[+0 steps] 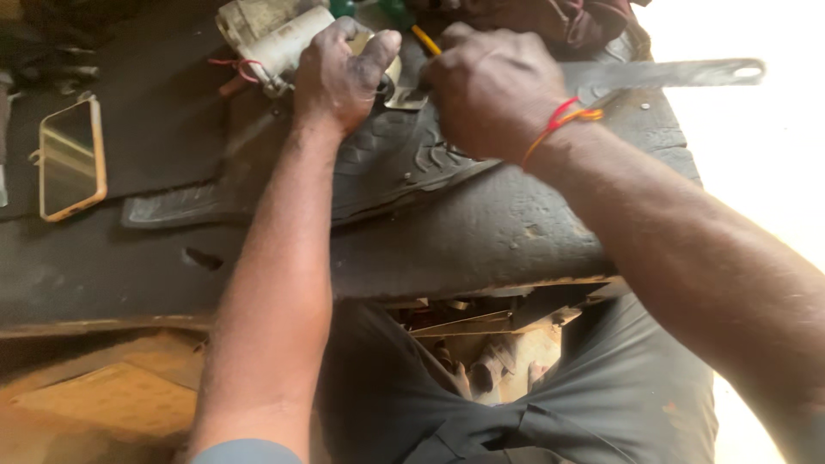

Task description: The person scrubs a small metal bracket with a yellow-handled tool and wipes it with a cloth. They then scrub a cylindrical metal component and wipe it clean. The person repeats this process on the bracket and the cylinder, alternating between scrubbing and wiping.

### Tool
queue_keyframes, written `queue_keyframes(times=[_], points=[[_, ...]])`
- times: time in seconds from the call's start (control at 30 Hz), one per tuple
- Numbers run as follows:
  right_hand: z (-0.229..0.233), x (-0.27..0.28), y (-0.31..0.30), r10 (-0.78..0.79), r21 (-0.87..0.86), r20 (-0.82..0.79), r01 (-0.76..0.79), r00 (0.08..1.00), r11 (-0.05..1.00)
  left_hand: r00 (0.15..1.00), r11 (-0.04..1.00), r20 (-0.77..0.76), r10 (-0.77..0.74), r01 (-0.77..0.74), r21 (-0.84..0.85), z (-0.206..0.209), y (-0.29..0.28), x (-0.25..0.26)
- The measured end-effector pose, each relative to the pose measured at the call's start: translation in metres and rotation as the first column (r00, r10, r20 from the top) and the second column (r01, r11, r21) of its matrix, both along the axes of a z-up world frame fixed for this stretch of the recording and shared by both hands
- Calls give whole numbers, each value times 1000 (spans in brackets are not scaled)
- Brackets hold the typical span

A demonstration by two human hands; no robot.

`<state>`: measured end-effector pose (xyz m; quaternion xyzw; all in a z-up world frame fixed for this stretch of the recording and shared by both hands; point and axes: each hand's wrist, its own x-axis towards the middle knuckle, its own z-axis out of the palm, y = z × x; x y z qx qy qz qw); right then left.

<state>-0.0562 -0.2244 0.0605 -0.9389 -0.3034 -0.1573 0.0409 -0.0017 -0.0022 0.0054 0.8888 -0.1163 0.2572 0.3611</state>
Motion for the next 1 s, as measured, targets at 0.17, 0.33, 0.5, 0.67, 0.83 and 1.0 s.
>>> queue_keyframes(times=[0.17,0.33,0.5,0.67,0.83,1.0], points=[[-7,-2,0,88,168,8,-88,996,982,999,999,29,-26,26,-24,-2,-1,2],[-8,0,3,76,132,104,-89,992,987,1000,1000,-27,-12,12,-26,-1,-1,2],[-10,1,0,95,124,77,-104,993,987,1000,1000,-4,6,-6,-29,-2,-4,4],[-8,11,5,27,26,104,-30,994,999,996,993,-30,-79,76,-94,-1,-3,-2],[-5,3,3,47,155,-5,-46,999,987,999,998,-35,-13,11,-56,-2,-2,-1],[-7,0,2,32,102,-50,-27,998,994,1000,999,6,-1,2,-39,-5,-4,2]])
